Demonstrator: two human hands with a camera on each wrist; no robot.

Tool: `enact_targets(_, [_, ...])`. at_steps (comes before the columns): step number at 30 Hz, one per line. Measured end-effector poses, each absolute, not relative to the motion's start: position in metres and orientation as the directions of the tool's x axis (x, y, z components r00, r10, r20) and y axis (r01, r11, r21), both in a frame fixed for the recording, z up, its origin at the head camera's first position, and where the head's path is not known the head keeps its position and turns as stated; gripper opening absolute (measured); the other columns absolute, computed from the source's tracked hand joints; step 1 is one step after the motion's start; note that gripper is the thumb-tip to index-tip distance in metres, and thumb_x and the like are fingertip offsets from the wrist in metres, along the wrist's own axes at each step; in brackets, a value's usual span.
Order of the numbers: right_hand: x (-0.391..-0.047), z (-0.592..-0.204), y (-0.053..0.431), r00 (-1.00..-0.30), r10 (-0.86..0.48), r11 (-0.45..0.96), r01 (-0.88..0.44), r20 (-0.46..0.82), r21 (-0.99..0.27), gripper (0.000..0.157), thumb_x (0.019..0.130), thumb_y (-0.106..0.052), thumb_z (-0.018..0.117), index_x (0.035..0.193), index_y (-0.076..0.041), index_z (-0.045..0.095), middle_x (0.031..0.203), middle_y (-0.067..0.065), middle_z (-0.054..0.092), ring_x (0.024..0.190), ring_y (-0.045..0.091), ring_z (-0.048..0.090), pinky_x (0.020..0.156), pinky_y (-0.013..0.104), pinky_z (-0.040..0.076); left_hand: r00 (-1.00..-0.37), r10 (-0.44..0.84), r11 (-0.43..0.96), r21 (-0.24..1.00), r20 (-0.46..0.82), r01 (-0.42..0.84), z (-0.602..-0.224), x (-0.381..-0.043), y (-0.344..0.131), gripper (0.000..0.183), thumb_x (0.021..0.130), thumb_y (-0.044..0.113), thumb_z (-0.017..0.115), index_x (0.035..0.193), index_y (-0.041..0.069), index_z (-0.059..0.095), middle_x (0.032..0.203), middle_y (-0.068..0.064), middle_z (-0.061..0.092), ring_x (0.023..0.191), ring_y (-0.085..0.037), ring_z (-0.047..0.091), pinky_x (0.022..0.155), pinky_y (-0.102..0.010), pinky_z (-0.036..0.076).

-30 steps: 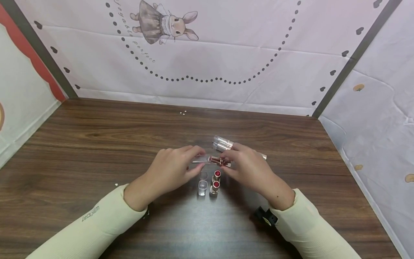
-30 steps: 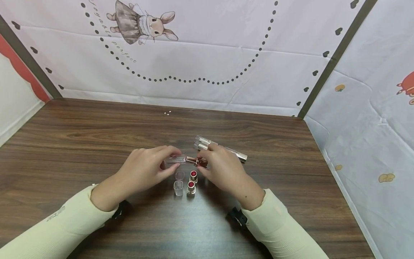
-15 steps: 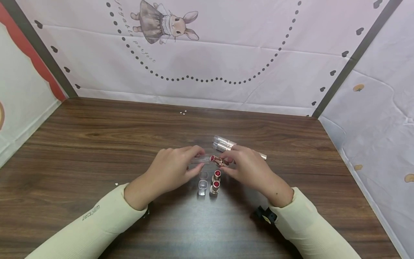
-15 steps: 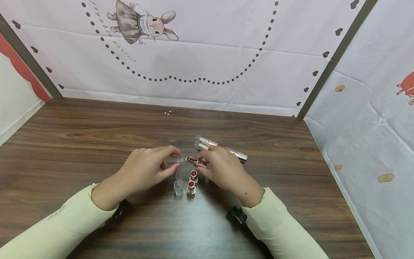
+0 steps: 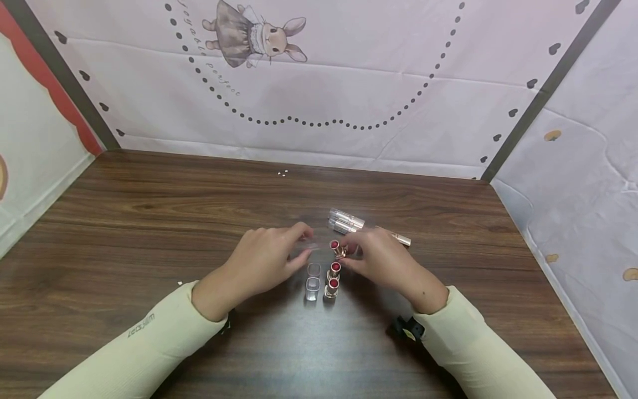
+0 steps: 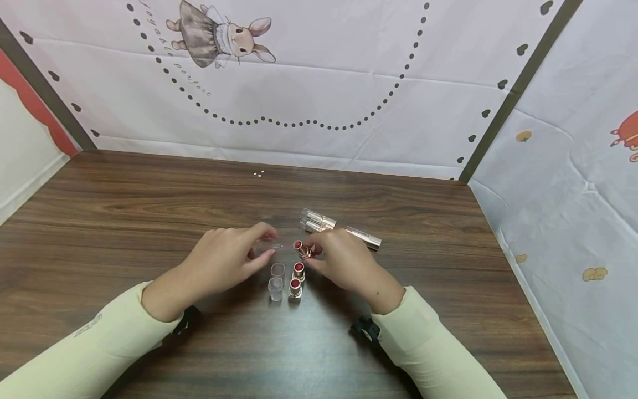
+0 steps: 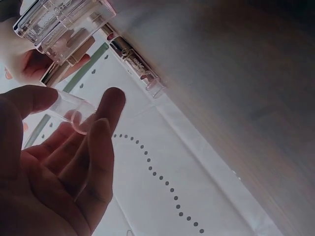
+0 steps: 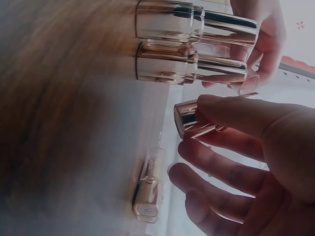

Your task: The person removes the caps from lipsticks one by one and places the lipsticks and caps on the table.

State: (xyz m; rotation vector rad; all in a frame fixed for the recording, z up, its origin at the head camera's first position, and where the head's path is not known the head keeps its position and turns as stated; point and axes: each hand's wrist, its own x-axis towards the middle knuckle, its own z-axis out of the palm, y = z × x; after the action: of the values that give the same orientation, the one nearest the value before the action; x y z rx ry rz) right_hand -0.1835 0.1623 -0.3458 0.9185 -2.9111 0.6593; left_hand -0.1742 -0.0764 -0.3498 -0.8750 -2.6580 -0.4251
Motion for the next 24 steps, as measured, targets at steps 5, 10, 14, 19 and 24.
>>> enact_targets(5, [-0.186, -0.351, 0.162, -0.831, -0.543, 0.743, -0.543, 0.121, -0.393, 0.021, 0.083, -0.020, 0.082, 0.102, -0.014, 0.076, 0.079, -0.006, 0.073, 0.069, 0.001, 0.062, 0.073, 0.029, 0.051, -0.794, 0.510, 0.781, 0.207, 0.331, 0.589, -0.350, -0.175, -0.077, 0.024, 0.090, 0.030, 0.073, 0.110, 0.017, 0.069, 0.097, 0.000, 0.067, 0.046, -0.006, 0.040, 0.042, -0.024, 0.031])
enact_targets(10, [-0.188, -0.354, 0.161, -0.842, -0.533, 0.759, -0.519, 0.082, -0.394, 0.019, 0.084, -0.021, 0.081, 0.102, -0.016, 0.076, 0.072, -0.010, 0.067, 0.064, 0.001, 0.056, 0.067, 0.027, 0.048, -0.803, 0.503, 0.785, 0.222, 0.319, 0.579, -0.351, -0.175, -0.078, 0.023, 0.090, 0.031, 0.074, 0.109, 0.019, 0.072, 0.096, -0.001, 0.061, 0.048, -0.005, 0.041, 0.044, -0.024, 0.033])
enact_targets(14, [-0.188, -0.355, 0.161, -0.848, -0.528, 0.763, -0.500, 0.050, -0.409, 0.016, 0.084, -0.020, 0.080, 0.099, -0.016, 0.076, 0.074, -0.010, 0.066, 0.066, 0.003, 0.054, 0.063, 0.025, 0.045, -0.810, 0.503, 0.789, 0.223, 0.302, 0.573, -0.351, -0.175, -0.078, 0.022, 0.090, 0.033, 0.074, 0.108, 0.020, 0.072, 0.093, 0.000, 0.061, 0.049, -0.006, 0.043, 0.045, -0.024, 0.034])
enact_targets(19, [-0.188, -0.356, 0.160, -0.843, -0.538, 0.755, -0.492, 0.018, -0.433, 0.009, 0.085, -0.018, 0.079, 0.091, -0.016, 0.073, 0.072, -0.009, 0.067, 0.064, 0.003, 0.055, 0.063, 0.025, 0.046, -0.811, 0.509, 0.789, 0.220, 0.289, 0.574, -0.351, -0.175, -0.077, 0.023, 0.089, 0.033, 0.075, 0.107, 0.019, 0.072, 0.091, 0.001, 0.063, 0.053, -0.007, 0.050, 0.047, -0.024, 0.037])
enact_targets(24, [-0.189, -0.359, 0.159, -0.840, -0.542, 0.755, -0.489, 0.004, -0.438, 0.009, 0.085, -0.018, 0.079, 0.084, -0.018, 0.070, 0.070, -0.010, 0.066, 0.063, 0.003, 0.055, 0.062, 0.025, 0.047, -0.819, 0.512, 0.786, 0.244, 0.260, 0.569, -0.351, -0.176, -0.078, 0.023, 0.089, 0.032, 0.075, 0.106, 0.018, 0.072, 0.091, 0.002, 0.065, 0.062, -0.010, 0.060, 0.050, -0.024, 0.042])
